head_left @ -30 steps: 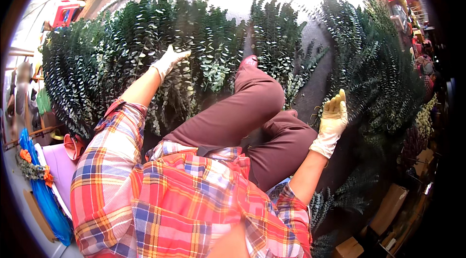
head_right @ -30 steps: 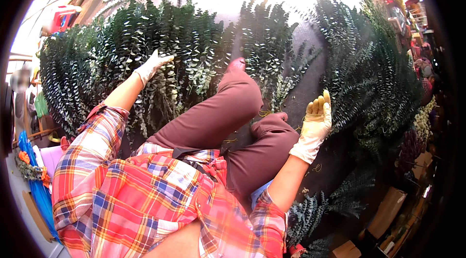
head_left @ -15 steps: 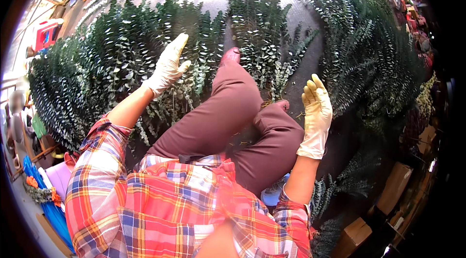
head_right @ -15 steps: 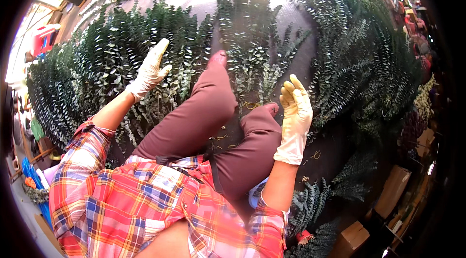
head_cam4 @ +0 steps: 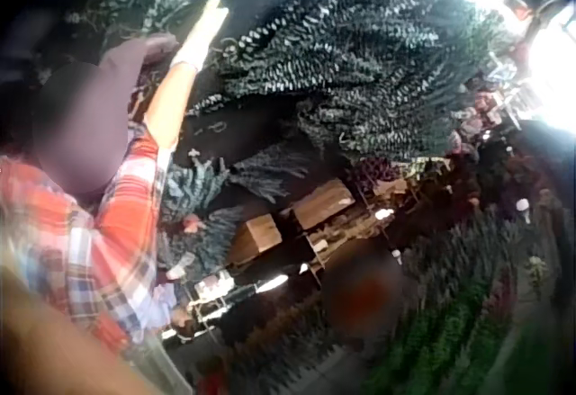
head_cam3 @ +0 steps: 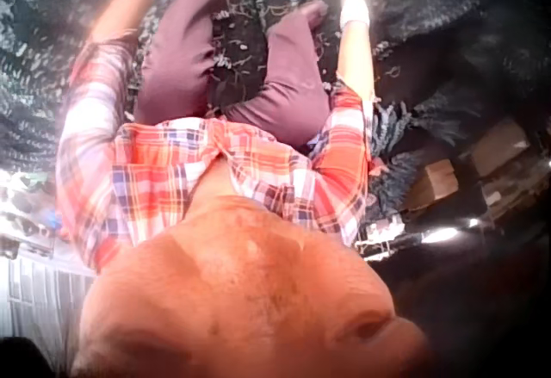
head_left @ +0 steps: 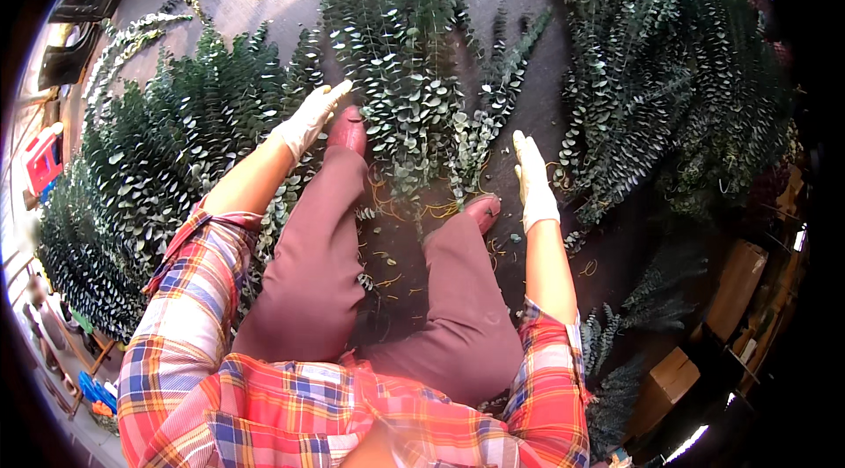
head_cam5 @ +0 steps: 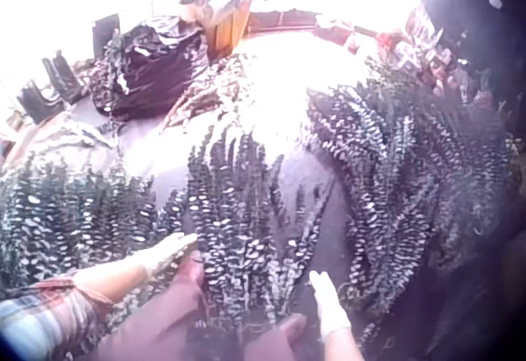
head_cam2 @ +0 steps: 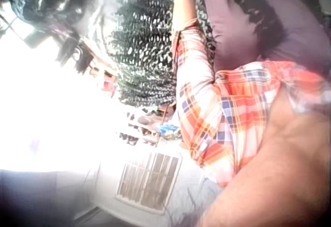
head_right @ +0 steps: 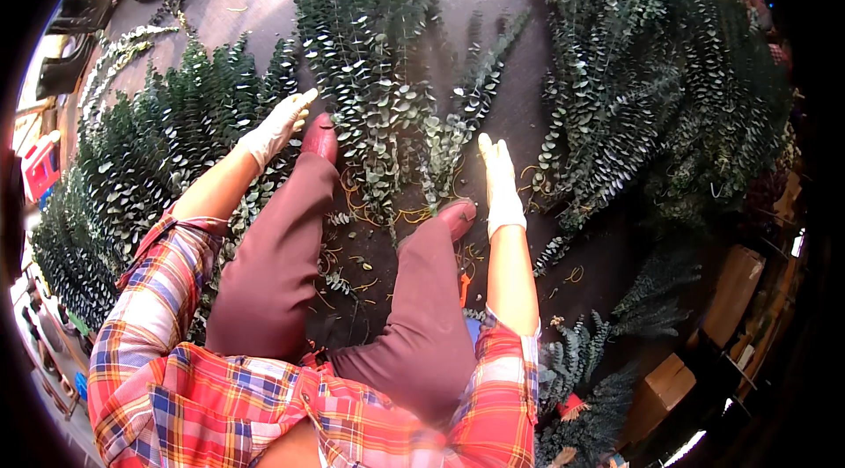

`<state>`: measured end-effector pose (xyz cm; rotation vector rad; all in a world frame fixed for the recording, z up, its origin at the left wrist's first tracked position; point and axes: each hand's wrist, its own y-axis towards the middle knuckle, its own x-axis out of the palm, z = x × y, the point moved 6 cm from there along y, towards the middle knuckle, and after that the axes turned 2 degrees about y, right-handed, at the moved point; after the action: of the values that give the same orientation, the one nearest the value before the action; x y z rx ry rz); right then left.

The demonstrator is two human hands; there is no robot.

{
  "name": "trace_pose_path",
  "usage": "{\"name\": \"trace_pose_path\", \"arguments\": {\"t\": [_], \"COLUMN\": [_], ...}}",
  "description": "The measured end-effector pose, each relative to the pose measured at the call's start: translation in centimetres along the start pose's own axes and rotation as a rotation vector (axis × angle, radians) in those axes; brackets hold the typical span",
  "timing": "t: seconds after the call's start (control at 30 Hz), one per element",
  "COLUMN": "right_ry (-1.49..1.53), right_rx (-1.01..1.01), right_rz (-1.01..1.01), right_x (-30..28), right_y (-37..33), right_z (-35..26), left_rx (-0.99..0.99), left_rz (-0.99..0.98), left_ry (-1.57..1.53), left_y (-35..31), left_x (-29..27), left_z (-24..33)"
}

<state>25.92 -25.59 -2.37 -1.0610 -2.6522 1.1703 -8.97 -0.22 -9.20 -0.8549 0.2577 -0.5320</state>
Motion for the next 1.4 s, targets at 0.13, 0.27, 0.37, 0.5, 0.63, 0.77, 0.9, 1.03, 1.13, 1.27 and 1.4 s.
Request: {"name": "trace_pose_path", "arguments": {"t": [0.13, 0.27, 0.37, 0.5, 0.63, 0.77, 0.9, 1.03, 1.13, 1.27, 1.4], "right_ry": [-0.326, -0.508, -0.301, -0.197, 0.045, 0.091, 0.161, -0.083, -0.098, -0.336, -0.484], "right_rx": [-0.08, -0.138, -0.175, -0.245, -0.318, -0.291, -0.182, -0.557, -0.976, -1.152, -1.413], "right_rz": [0.081, 0.18, -0.083, -0.305, -0.486, -0.563, -0.509, -0.13, 0.126, 0.335, 0.48], "right_x": [0.8, 0.0, 5.7, 17.0, 24.7, 24.4, 21.9, 16.2, 12.4, 7.1, 3.5], "right_y": [8.3, 14.7, 15.6, 12.4, 9.4, 5.6, 3.6, 0.1, -7.0, -16.5, -26.6], "right_z": [1.3, 0.4, -0.8, -2.9, -3.8, -5.0, -7.8, -14.3, -21.6, -25.7, -25.3], "left_rx": [0.004, 0.034, 0.003, 0.017, -0.065, -0.167, -0.031, 0.225, -0.101, -1.439, -2.188], "left_rz": [-0.02, 0.009, -0.096, -0.075, -0.284, -0.28, -0.392, -0.495, -0.989, -1.252, -1.248], "left_ry": [-0.048, -0.176, -0.241, -0.336, -0.546, -0.581, -0.479, -0.57, -1.391, -2.632, -2.857], "left_y": [2.8, 5.7, 6.2, 5.5, 6.8, 4.1, 2.1, -1.1, -4.8, -16.8, -26.1], "left_x": [0.4, 3.2, 5.5, 9.1, 11.7, 11.1, 13.0, 13.7, 13.4, 15.5, 16.5], "left_z": [1.4, 3.3, 4.2, 6.0, 5.4, 5.2, 7.3, 12.4, 15.6, 21.8, 22.3]}}
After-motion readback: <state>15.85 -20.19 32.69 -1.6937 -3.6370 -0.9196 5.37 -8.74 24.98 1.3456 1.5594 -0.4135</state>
